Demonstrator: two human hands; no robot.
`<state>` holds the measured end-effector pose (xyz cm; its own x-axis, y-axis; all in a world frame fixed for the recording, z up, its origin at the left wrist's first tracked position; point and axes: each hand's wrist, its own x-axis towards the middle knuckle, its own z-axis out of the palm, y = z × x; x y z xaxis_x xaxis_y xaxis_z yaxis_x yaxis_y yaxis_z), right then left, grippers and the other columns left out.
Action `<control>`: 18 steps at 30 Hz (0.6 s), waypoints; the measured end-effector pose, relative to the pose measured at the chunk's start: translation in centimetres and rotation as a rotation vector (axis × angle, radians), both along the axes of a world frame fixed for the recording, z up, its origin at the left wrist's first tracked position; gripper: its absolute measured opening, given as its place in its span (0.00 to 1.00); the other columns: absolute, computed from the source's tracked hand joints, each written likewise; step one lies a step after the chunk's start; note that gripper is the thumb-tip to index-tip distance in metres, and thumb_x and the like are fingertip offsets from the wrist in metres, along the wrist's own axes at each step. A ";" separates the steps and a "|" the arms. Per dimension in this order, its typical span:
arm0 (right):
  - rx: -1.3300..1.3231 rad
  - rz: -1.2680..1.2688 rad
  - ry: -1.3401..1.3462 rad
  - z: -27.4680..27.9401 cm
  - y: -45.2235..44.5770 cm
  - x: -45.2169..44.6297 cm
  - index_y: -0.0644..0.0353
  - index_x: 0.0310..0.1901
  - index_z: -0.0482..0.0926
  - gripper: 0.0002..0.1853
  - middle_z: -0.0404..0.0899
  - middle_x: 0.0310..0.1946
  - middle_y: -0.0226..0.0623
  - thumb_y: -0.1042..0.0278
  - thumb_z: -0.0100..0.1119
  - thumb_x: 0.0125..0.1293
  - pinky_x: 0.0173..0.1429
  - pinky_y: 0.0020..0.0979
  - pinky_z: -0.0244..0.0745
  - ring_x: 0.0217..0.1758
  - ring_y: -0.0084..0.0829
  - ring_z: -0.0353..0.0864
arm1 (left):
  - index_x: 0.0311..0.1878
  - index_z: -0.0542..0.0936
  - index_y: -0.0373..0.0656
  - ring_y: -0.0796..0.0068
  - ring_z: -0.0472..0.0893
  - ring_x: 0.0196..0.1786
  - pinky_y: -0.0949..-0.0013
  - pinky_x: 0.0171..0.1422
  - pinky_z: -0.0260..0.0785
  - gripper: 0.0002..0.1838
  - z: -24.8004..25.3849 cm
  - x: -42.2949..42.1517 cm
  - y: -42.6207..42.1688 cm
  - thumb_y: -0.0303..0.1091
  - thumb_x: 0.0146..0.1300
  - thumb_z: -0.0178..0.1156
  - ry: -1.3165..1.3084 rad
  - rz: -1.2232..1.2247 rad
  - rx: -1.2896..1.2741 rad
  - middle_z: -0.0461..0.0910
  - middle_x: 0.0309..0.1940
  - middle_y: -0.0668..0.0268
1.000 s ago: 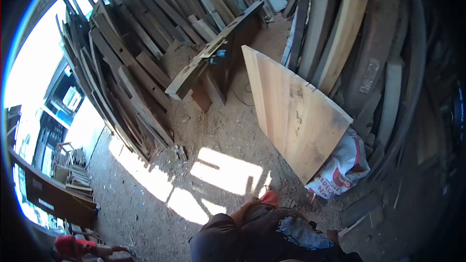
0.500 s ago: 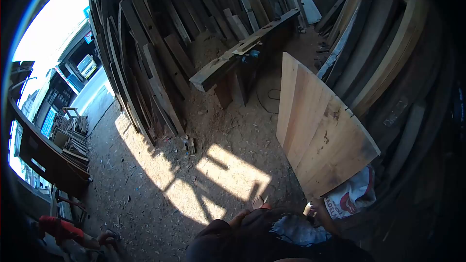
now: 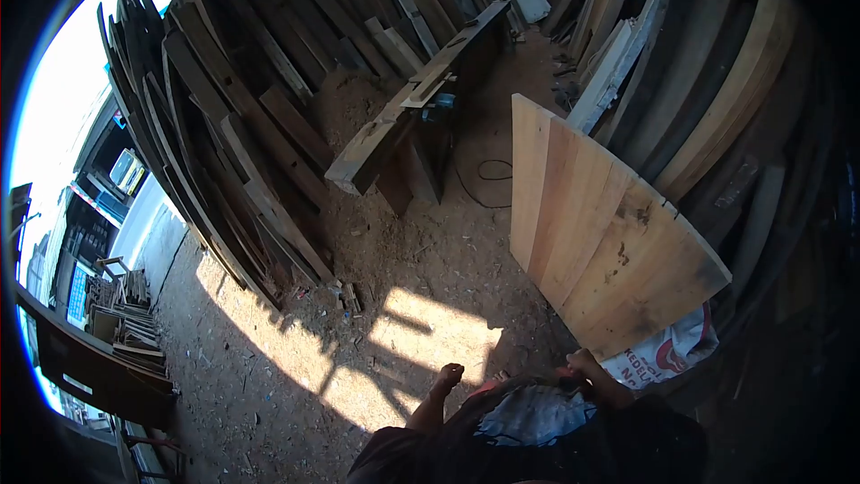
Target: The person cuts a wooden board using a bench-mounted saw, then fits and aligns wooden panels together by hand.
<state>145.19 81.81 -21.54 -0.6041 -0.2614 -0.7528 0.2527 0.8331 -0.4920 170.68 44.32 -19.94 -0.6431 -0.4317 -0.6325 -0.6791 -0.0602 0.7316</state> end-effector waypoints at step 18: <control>0.083 0.147 0.019 -6.1 -10.7 -16.8 0.73 0.52 0.83 0.37 0.83 0.51 0.64 0.41 0.71 0.56 0.59 0.42 0.79 0.59 0.48 0.85 | 0.36 0.79 0.41 0.59 0.82 0.29 0.54 0.34 0.74 0.14 -2.8 -5.3 -5.5 0.39 0.70 0.50 -0.177 -0.453 -0.149 0.82 0.29 0.57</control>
